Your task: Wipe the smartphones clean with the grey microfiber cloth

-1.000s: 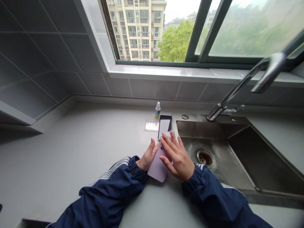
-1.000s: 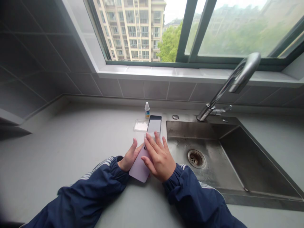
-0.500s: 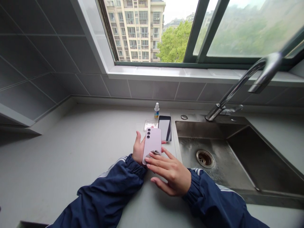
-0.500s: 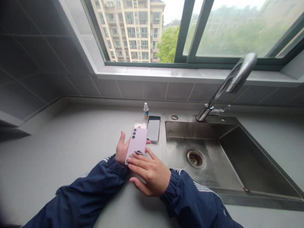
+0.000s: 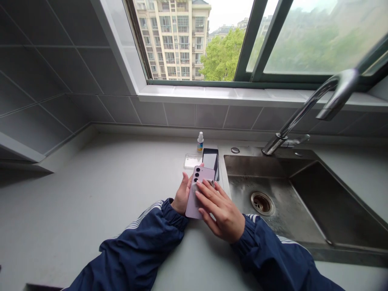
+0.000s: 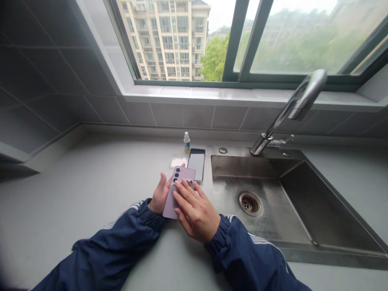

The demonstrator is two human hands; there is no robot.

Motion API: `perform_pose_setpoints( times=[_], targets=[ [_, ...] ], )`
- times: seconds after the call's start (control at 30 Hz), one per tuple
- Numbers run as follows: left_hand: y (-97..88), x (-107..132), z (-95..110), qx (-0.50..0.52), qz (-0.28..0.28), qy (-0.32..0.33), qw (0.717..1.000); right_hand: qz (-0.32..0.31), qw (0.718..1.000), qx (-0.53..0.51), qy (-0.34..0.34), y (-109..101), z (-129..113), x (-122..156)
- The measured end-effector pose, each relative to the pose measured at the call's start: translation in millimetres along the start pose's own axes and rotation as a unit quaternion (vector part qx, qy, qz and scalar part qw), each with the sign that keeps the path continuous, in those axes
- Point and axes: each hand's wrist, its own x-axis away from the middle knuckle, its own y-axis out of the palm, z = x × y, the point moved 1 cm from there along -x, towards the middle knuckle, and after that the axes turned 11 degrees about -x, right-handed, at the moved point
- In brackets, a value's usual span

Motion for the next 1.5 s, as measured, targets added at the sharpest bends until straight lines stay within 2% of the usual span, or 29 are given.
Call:
perform_pose_setpoints(
  times=[0.23,0.43,0.7,0.87,1.03,1.13,1.27,1.5],
  targets=[
    [-1.2,3,-5,0.003,-0.049,-0.006,0.999,0.006,0.998,0.035,0.054,-2,3,1],
    [-4.4,7,-10,-0.097,-0.066,-0.025,0.993,0.043,0.990,0.052,0.120,-4,4,0],
    [-16.6,6,-17,-0.132,-0.088,-0.072,0.985,0.113,0.981,-0.029,0.157,-7,8,-2],
    [-13.1,5,-11,-0.082,-0.122,-0.080,0.986,0.177,0.967,-0.089,0.158,-9,18,-1],
    [-12.4,5,-12,-0.101,-0.116,-0.083,0.985,0.209,0.945,-0.147,0.202,-13,19,-1],
    [-12.0,6,-14,-0.141,-0.115,-0.084,0.980,0.196,0.940,-0.183,0.210,-15,17,-2],
    [-10.4,7,-15,-0.160,-0.102,-0.096,0.977,0.148,0.954,-0.197,0.172,-16,15,-3],
    [-12.4,6,-15,-0.134,-0.111,-0.103,0.979,0.033,0.985,-0.104,0.135,-12,17,-2]
  ],
)
